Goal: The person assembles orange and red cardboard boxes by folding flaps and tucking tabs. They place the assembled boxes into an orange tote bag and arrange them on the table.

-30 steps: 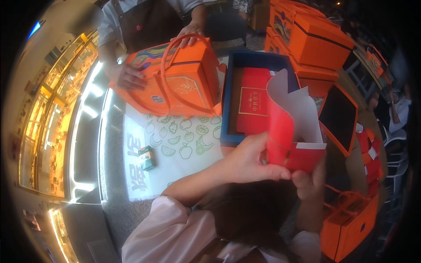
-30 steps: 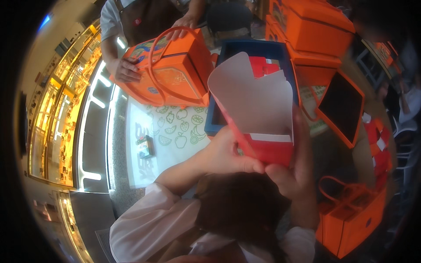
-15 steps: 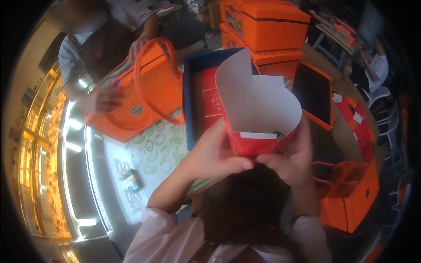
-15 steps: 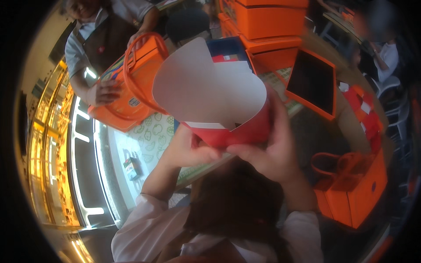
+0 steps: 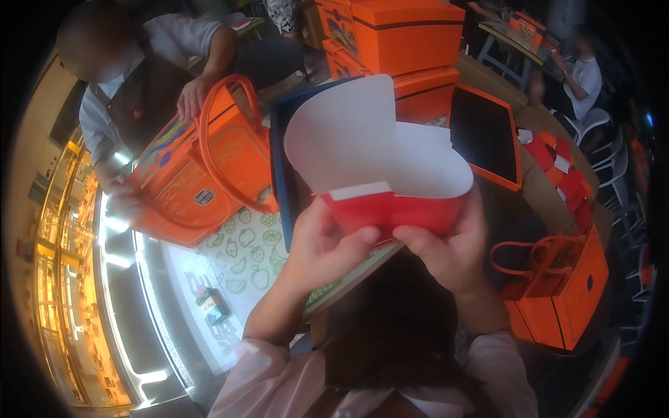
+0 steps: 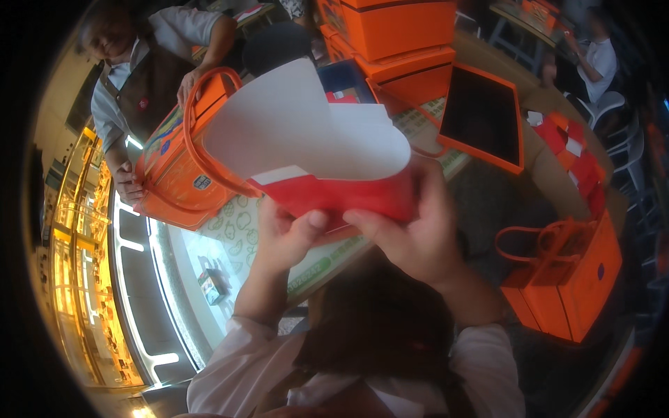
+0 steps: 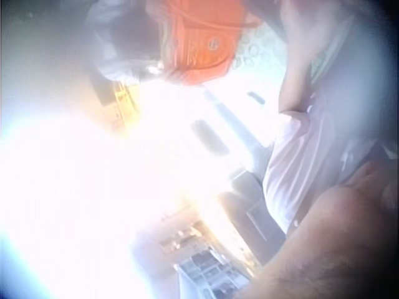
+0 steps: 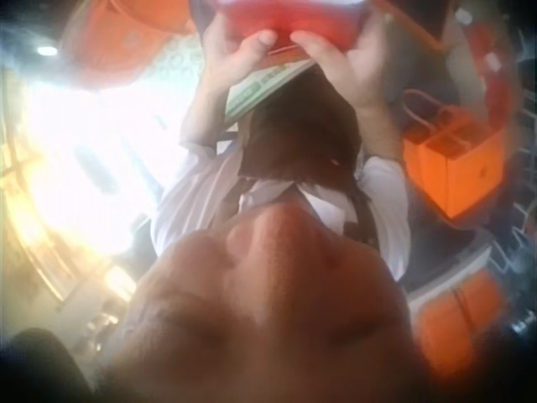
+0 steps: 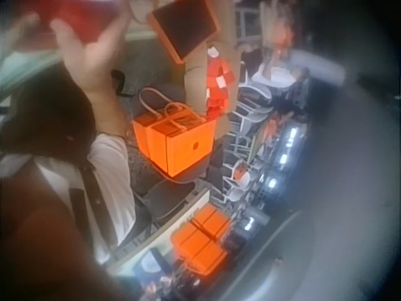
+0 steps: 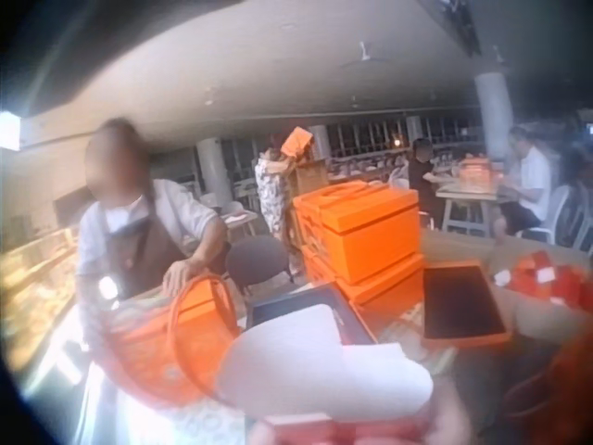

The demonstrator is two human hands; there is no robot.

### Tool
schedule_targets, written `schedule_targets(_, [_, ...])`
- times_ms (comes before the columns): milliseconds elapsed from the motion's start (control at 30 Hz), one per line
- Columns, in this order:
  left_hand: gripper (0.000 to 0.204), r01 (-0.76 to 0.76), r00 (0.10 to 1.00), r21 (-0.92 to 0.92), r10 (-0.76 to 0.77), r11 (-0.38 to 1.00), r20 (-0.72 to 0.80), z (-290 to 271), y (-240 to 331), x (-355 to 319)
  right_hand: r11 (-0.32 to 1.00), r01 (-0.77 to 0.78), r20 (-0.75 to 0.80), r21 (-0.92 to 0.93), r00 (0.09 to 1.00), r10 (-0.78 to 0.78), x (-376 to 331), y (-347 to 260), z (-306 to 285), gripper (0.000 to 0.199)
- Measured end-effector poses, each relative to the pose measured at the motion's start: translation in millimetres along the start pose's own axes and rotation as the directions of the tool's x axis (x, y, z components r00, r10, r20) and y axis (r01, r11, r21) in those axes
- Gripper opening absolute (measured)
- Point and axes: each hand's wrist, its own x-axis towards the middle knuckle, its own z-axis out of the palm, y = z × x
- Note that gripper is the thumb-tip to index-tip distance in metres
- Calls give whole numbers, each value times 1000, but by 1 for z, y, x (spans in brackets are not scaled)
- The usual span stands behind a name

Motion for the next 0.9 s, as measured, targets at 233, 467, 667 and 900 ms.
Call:
schedule_targets(233, [29, -55, 998, -19, 54, 998, -37, 4, 9, 1, 983, -106, 33, 151, 994, 102, 5, -4, -2, 62])
schedule_targets(467, [31, -77, 978, 31, 81, 997, -193, 17, 5, 8, 997, -38, 51, 60, 998, 35, 2, 3, 6, 56])
schedule_targets(667, [31, -120, 977, 142, 142, 983, -158, 9, 0, 4, 997, 76, 32, -17, 997, -75, 0, 11, 5, 50])
schedule_targets(900, [36, 48, 989, 9, -46, 999, -140, -1, 8, -3, 994, 21, -26, 108, 999, -18, 1, 16, -3, 30])
